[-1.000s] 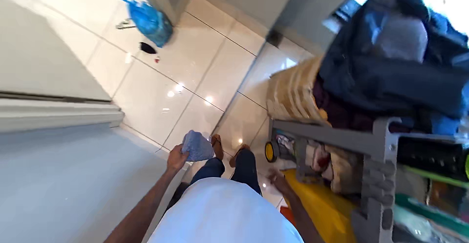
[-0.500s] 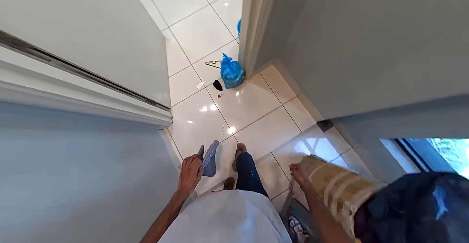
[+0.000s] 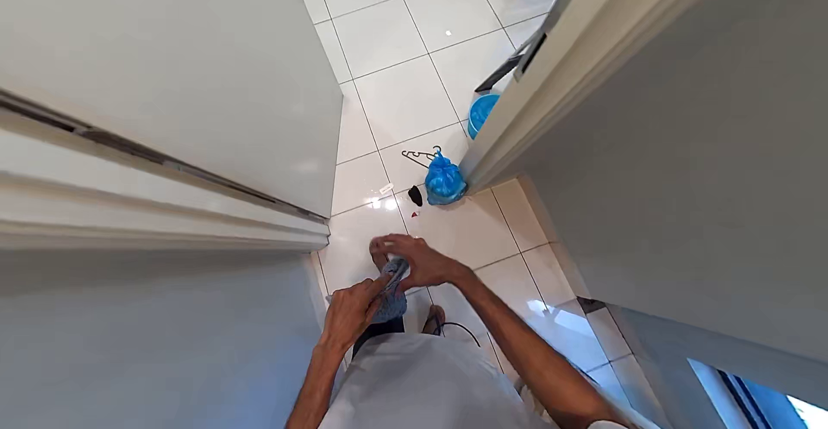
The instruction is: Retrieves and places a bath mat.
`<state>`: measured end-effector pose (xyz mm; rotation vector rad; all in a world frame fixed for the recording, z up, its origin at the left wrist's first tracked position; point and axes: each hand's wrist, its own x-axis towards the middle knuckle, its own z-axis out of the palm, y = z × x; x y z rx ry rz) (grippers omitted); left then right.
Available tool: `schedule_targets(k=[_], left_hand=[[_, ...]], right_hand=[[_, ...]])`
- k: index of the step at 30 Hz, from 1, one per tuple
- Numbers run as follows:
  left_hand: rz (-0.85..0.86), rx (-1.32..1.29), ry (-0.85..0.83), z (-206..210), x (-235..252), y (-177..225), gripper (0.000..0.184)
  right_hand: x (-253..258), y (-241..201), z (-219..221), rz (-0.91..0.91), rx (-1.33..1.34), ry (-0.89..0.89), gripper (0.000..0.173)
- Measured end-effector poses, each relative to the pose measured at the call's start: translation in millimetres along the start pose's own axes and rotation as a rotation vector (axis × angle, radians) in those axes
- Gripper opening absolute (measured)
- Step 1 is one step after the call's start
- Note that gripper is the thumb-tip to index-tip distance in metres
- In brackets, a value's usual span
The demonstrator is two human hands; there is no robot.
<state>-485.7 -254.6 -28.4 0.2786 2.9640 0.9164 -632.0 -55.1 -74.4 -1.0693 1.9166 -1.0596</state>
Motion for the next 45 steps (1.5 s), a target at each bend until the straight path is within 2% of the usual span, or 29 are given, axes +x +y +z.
schedule_targets(k=[3,6,9,11,14,17,19,22,24,27,29,32,34,36,37,39,41,42,43,45], left_hand=[[0.051,0.056,0.203,-15.3,60.1,-45.0,0.027],[0.036,0.021,0.242,-28.5,133.9,-114.7,0.029],[0.019,-0.067,0.161,-47.0,206.8,-160.8,0.026],[0.001,-0.085,0.173,-64.2,253.4,-179.0,0.025],[-0.025,-0.12,0.292,-91.5,328.5,-203.0,0.025],[-0.011,-0.142,0.423,-103.9,407.1,-217.3,0.024],[0.028,-0.107,0.476,-110.6,461.5,-222.4,0.024],[0.099,-0.027,0.518,-117.0,544.9,-236.2,0.022],[0.124,-0.017,0.5,-118.6,605.8,-247.1,0.023],[0.153,-0.001,0.42,-119.6,709.3,-268.9,0.022],[0.162,-0.019,0.335,-119.0,794.3,-282.5,0.02],[0.164,-0.031,0.205,-132.8,895.9,-294.4,0.019],[0.173,-0.01,0.251,-158.5,957.4,-301.7,0.02],[0.114,-0.014,0.394,-184.3,1005.7,-308.3,0.02],[0.062,-0.017,0.476,-194.5,1028.2,-314.8,0.02],[-0.089,-0.043,0.628,-211.2,1070.5,-333.6,0.02],[-0.323,-0.14,0.71,-224.5,1108.5,-361.2,0.022],[-0.446,-0.198,0.737,-228.2,1125.2,-379.9,0.024],[-0.55,-0.252,0.779,-231.9,1145.4,-403.1,0.025],[-0.733,-0.358,0.891,-234.5,1187.7,-456.6,0.026]], right_hand=[[60.4,15.8,-31.5,0.101,-0.129,-0.103,0.035],[116.4,53.4,-87.2,0.173,-0.117,-0.017,0.026],[162.2,61.2,-159.1,0.281,-0.125,-0.003,0.032],[191.7,54.1,-206.3,0.298,-0.136,0.047,0.037],[229.2,32.7,-274.2,0.25,-0.056,0.149,0.04],[260.4,28.6,-327.2,0.149,0.139,0.241,0.041],[281.8,50.6,-358.0,0.099,0.312,0.305,0.048],[320.8,108.0,-402.2,0.104,0.635,0.425,0.058],[348.3,147.7,-441.1,0.128,0.789,0.375,0.052],[401.9,196.0,-505.8,0.188,0.86,0.239,0.045],[447.1,229.9,-560.1,0.169,0.934,0.183,0.04],[504.5,263.5,-635.2,0.203,1.021,0.179,0.023],[536.9,272.1,-705.3,0.229,0.918,0.224,0.023],[563.9,278.0,-772.9,0.294,0.784,0.354,0.026],[578.4,281.9,-805.2,0.323,0.724,0.473,0.027],[613.0,292.1,-864.2,0.365,0.664,0.848,0.029],[651.8,301.0,-925.1,0.416,0.734,1.213,0.034],[667.3,304.8,-954.7,0.401,0.79,1.336,0.037],[683.6,307.3,-986.5,0.347,0.831,1.416,0.039],[716.3,309.7,-1047.6,0.216,0.865,1.452,0.038]])
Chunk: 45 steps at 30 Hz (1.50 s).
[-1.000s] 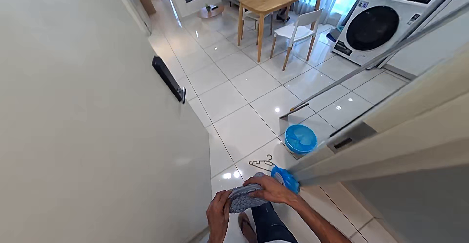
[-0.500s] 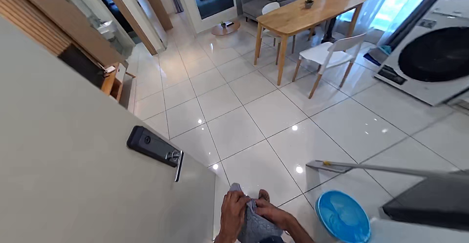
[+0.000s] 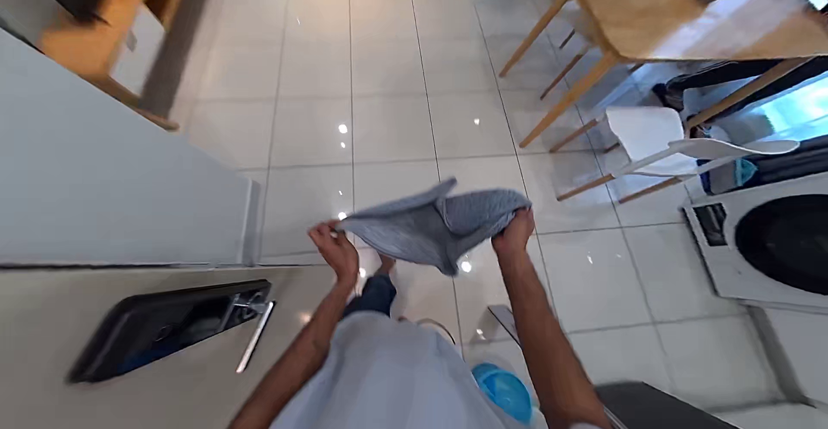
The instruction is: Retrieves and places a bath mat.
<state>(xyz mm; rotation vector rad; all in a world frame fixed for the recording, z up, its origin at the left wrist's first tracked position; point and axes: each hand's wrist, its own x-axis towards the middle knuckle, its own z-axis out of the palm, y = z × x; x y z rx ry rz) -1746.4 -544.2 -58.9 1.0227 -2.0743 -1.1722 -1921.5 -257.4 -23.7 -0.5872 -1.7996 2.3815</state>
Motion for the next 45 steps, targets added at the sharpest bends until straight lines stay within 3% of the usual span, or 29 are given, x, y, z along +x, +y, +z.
schedule_targets(k=[4,8,12,17,19,23,27,31,36,40,45], left_hand=[[-0.194,0.029,0.138,64.9,105.7,-47.6,0.029],[-0.253,0.097,0.127,119.8,223.7,-35.2,0.029],[-0.128,0.083,-0.136,151.3,323.8,9.1,0.028],[-0.016,-0.206,-0.725,204.7,428.2,126.2,0.062],[0.1,-0.152,-0.784,238.7,486.2,164.3,0.072],[0.195,0.025,-0.708,284.4,634.3,165.7,0.031],[0.193,-0.089,-0.615,269.7,786.8,190.1,0.022],[0.197,-0.154,-0.382,246.0,933.4,216.0,0.021],[0.14,-0.07,-0.219,234.1,1112.7,173.7,0.019],[0.067,0.178,-0.32,252.7,1241.2,138.2,0.027],[0.022,0.181,-0.504,320.0,1409.0,130.2,0.026]], right_hand=[[93.7,-36.1,71.3,-0.101,-0.041,-0.127,0.031],[173.7,-82.3,170.5,-0.216,-0.088,-0.173,0.024],[231.5,-97.6,270.5,-0.329,-0.389,-0.287,0.019],[291.1,-41.9,433.4,-0.349,-0.848,-0.757,0.019],[310.3,-12.3,506.1,-0.36,-0.981,-0.972,0.017],[377.7,8.3,645.3,-0.423,-0.994,-1.192,0.021],[459.1,-15.0,783.0,-0.435,-0.987,-1.503,0.034],[544.6,9.3,913.4,-0.453,-1.099,-1.493,0.026],[631.2,93.5,1051.4,-0.269,-0.757,-1.322,0.022],[643.5,102.4,1170.9,-0.266,-0.647,-1.277,0.019],[687.3,73.3,1365.8,-0.544,-0.678,-1.489,0.018]])
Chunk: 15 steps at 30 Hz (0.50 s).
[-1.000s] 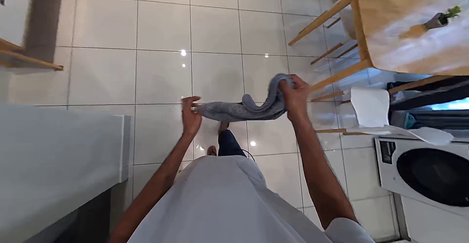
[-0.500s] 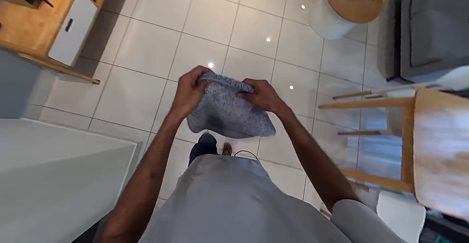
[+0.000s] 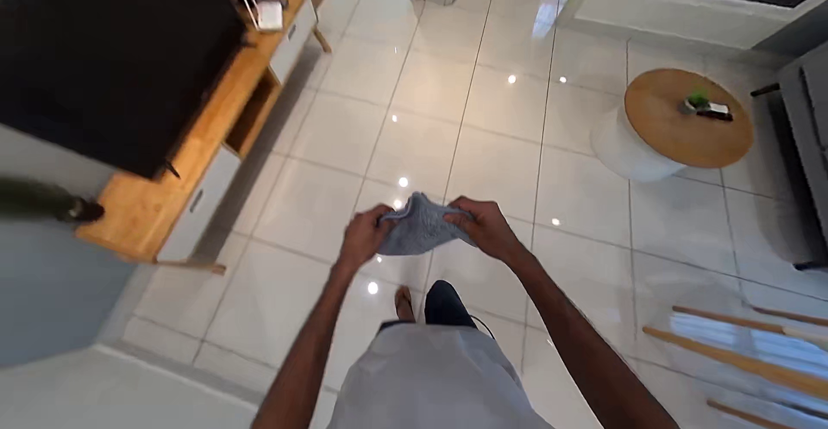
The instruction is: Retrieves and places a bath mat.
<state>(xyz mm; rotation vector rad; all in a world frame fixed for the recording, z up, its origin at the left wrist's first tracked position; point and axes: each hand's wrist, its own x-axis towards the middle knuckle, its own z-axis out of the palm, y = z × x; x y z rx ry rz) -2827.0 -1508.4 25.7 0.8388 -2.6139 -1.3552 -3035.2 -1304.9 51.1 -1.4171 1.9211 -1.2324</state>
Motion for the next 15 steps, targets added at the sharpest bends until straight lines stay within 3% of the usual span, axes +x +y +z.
schedule_targets(k=[3,8,11,13,15], left_hand=[[0.034,-0.071,-0.013,-21.3,106.7,-3.9,0.038],[0.236,-0.129,0.298,-92.3,269.5,-17.3,0.021],[0.195,-0.101,0.383,-146.7,355.8,-15.8,0.024],[0.179,0.07,0.344,-185.2,408.1,-7.8,0.025],[0.123,0.225,0.316,-209.8,451.3,-4.0,0.025]], right_hand=[[96.4,39.9,-32.5,0.022,0.003,-0.035,0.03],[238.6,173.4,-56.5,0.195,-0.064,-0.139,0.04],[324.8,277.0,-58.3,0.377,-0.173,-0.299,0.035],[381.5,327.9,-54.7,0.432,-0.19,-0.254,0.027],[443.7,347.2,-55.6,0.412,-0.195,-0.175,0.023]])
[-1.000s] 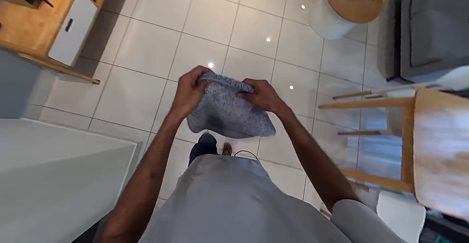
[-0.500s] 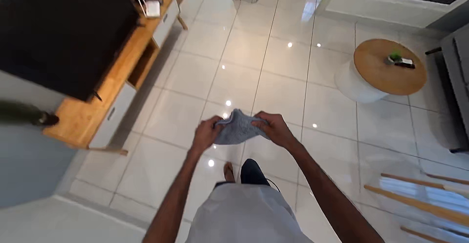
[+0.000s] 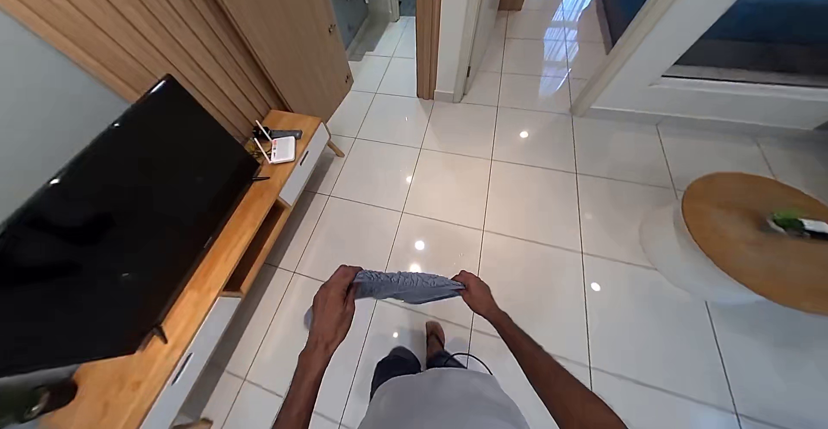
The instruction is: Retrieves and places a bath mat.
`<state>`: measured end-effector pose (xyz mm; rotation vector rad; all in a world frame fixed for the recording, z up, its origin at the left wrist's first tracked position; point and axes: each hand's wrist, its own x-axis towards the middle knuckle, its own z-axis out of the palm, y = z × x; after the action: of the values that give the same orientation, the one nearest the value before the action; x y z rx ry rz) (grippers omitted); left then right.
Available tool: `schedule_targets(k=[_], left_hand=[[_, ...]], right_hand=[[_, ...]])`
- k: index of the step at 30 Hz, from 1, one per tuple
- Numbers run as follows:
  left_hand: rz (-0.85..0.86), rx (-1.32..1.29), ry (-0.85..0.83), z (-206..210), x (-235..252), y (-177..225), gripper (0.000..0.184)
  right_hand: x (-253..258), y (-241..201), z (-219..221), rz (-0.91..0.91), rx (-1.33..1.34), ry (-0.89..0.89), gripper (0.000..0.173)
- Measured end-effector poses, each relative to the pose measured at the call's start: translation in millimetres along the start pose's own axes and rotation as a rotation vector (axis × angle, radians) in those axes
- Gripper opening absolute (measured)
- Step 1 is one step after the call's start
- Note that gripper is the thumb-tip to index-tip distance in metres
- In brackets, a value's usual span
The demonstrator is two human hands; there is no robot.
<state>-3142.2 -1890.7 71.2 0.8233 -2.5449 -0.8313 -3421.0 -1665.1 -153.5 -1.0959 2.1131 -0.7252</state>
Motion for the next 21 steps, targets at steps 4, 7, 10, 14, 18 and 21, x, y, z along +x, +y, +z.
schedule_targets(k=[4,7,10,14,18,21], left_hand=[[-0.023,0.227,0.122,-6.3,101.6,-45.5,0.029],[-0.014,0.18,0.246,5.9,183.0,-93.5,0.032],[-0.049,0.081,0.33,25.8,279.8,-137.6,0.027],[-0.102,-0.087,0.307,36.2,437.1,-187.6,0.029],[-0.18,-0.163,0.155,25.4,590.9,-212.2,0.028],[-0.24,-0.004,-0.005,24.4,705.2,-238.3,0.022]], right_hand=[[139.5,-40.8,-63.6,-0.061,0.135,0.205,0.025],[244.4,-36.8,-119.5,-0.084,0.001,0.122,0.025],[338.7,-15.7,-157.8,0.03,-0.21,-0.023,0.03],[441.0,-6.2,-188.9,0.278,-0.206,-0.085,0.03],[544.0,-23.4,-228.8,0.352,-0.111,0.292,0.024],[640.3,-16.3,-263.6,0.325,-0.155,0.487,0.021]])
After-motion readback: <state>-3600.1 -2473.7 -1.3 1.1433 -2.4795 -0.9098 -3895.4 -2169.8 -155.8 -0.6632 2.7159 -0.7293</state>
